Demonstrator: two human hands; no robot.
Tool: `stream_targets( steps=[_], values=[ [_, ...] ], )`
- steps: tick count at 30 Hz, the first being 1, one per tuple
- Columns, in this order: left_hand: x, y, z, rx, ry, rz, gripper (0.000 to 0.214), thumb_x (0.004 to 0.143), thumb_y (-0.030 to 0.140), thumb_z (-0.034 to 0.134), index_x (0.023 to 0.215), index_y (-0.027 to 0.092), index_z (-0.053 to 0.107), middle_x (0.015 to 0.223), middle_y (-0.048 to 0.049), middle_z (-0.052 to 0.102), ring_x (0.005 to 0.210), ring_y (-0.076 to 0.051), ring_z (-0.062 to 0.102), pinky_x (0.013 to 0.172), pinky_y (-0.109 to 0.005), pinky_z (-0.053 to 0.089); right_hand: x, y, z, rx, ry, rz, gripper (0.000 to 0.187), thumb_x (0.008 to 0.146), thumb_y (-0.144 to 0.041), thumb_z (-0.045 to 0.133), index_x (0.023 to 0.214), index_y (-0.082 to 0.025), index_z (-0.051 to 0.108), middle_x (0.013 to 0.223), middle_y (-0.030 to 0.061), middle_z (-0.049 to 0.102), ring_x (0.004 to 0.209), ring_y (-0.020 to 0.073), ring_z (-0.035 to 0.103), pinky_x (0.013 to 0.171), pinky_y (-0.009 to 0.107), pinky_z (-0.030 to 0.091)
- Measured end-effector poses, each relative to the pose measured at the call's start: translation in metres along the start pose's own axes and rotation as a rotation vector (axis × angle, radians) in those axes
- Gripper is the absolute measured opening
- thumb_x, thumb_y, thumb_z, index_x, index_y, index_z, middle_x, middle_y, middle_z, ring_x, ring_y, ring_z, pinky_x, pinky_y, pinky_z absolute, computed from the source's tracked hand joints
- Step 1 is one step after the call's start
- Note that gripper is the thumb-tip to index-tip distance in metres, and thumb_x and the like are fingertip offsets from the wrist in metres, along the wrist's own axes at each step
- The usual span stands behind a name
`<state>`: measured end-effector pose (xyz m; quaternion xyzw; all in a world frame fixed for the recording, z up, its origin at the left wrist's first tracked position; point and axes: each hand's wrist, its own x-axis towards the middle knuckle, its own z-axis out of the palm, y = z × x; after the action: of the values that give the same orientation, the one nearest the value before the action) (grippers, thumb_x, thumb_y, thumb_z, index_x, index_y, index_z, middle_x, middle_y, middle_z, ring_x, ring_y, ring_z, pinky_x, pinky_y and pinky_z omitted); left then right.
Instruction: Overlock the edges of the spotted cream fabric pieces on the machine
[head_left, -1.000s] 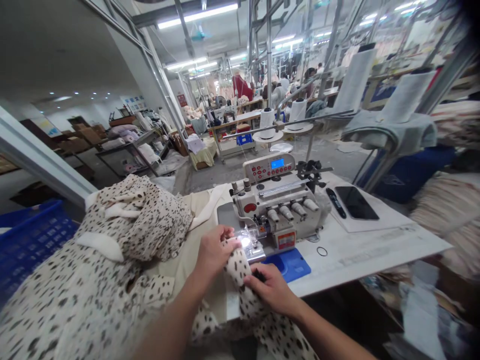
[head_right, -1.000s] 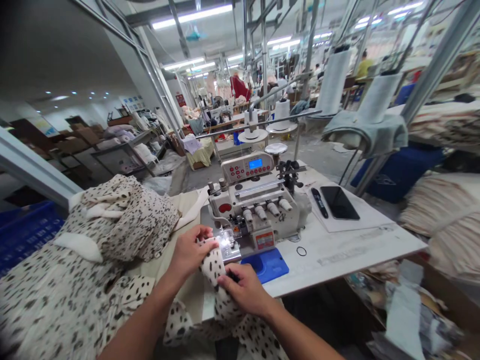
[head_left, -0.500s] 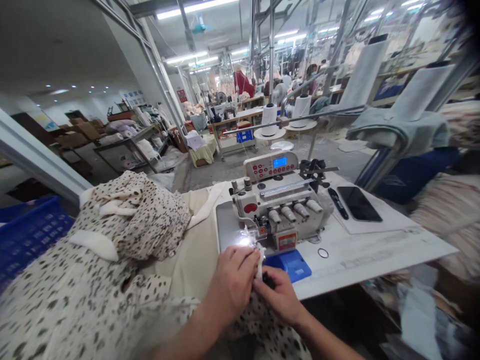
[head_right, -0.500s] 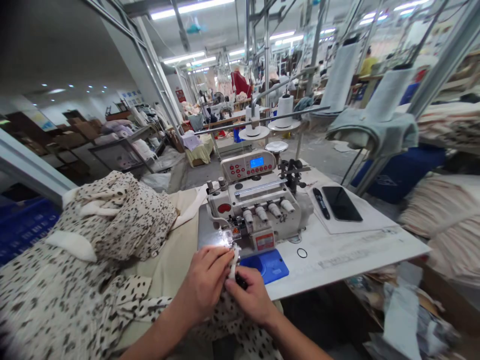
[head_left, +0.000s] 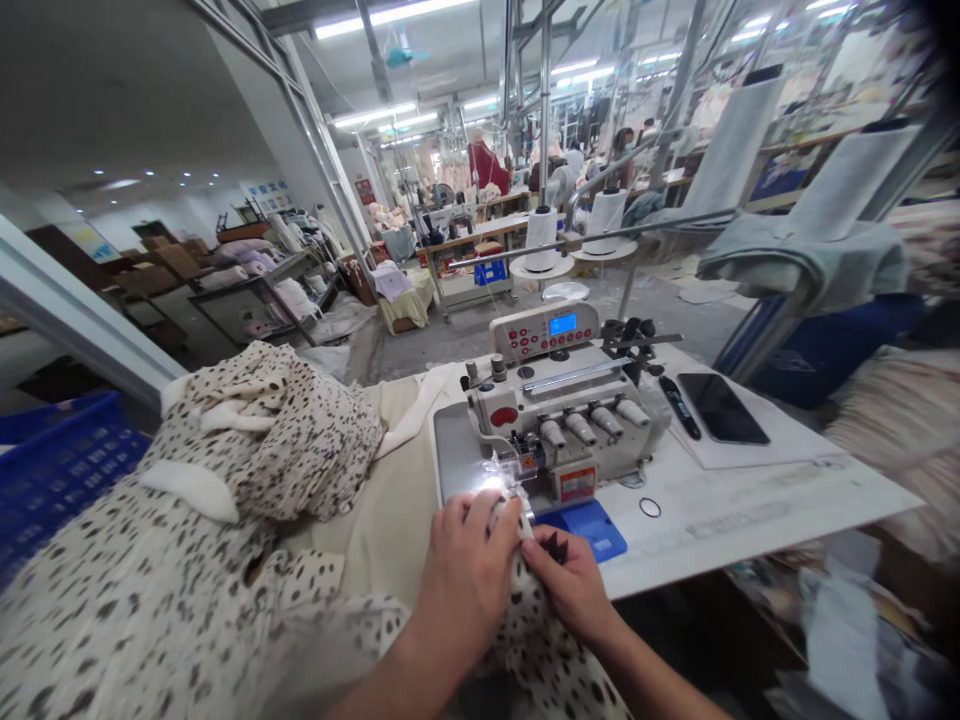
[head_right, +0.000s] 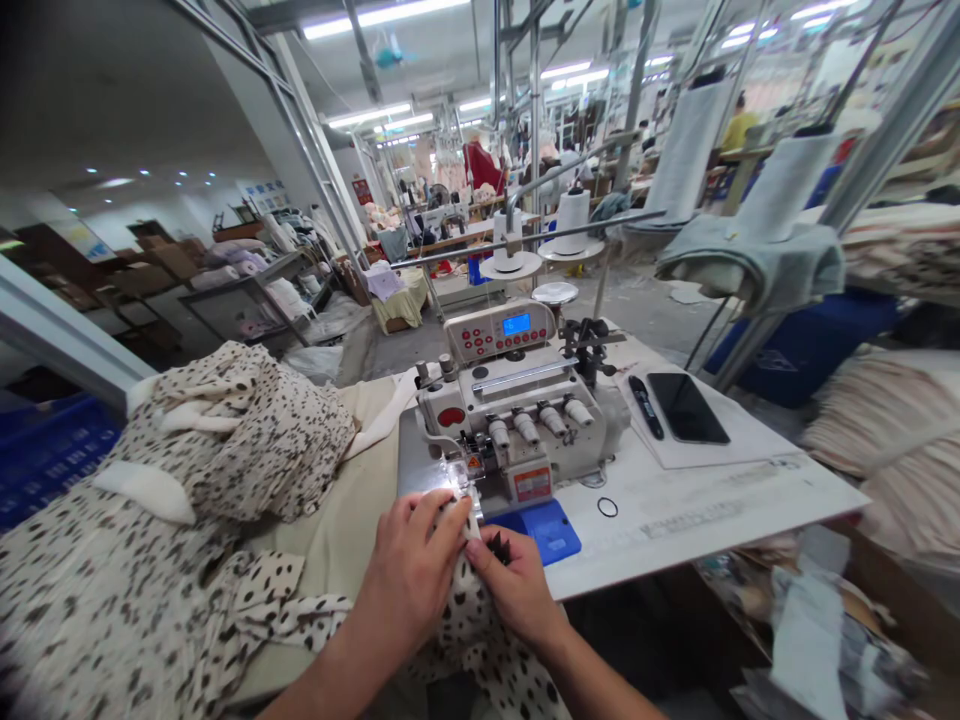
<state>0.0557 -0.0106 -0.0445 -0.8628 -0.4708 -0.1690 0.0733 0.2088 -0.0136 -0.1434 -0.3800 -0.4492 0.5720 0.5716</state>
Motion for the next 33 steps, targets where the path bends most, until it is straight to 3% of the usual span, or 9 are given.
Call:
stream_targets(
  steps=[14,20,26,33],
  values=[
    [-0.0036,0.0019,0.0039,0.016,0.028,0.021,0.045,0.093,0.015,0.053,0.136,0.025,0.055,0.141,-0.0128,0.052,0.112,-0.03,0.049,0.09,-0.047,0.045,-0.0001,0.001,0.0021,0.074,0.098,0.022,0.037,0.083,-0.052,0.074,0.077,-0.016,0.072,0.07,0.0028,0.068,0.064,0.0158,0.055,0.064,0.029,0.046],
    [-0.0079,0.002,0.0056,-0.022,0.118,0.073,0.038,0.093,0.015,0.054,0.131,0.021,0.06,0.138,-0.0144,0.055,0.119,-0.031,0.049,0.096,-0.047,0.043,0.0007,0.001,0.0025,0.072,0.111,0.02,0.037,0.082,-0.054,0.074,0.079,-0.017,0.073,0.073,0.0031,0.07,0.066,0.0175,0.059,0.068,0.03,0.049],
    [-0.0092,0.0052,0.0042,-0.054,0.157,0.15,0.032,0.093,0.015,0.055,0.124,0.017,0.063,0.123,-0.0124,0.063,0.111,-0.028,0.053,0.096,-0.046,0.041,0.0007,-0.0018,0.0027,0.106,0.048,-0.002,0.032,0.087,-0.048,0.072,0.081,-0.016,0.074,0.073,0.0025,0.07,0.067,0.0165,0.059,0.07,0.029,0.049],
    [-0.0087,0.0058,0.0001,-0.088,0.144,0.169,0.03,0.093,0.015,0.056,0.122,0.015,0.064,0.121,-0.012,0.065,0.11,-0.027,0.053,0.097,-0.045,0.04,0.0013,-0.0065,0.0016,0.083,0.033,0.001,0.031,0.087,-0.047,0.071,0.084,-0.017,0.075,0.076,0.0028,0.071,0.071,0.0173,0.061,0.072,0.029,0.05]
  ],
)
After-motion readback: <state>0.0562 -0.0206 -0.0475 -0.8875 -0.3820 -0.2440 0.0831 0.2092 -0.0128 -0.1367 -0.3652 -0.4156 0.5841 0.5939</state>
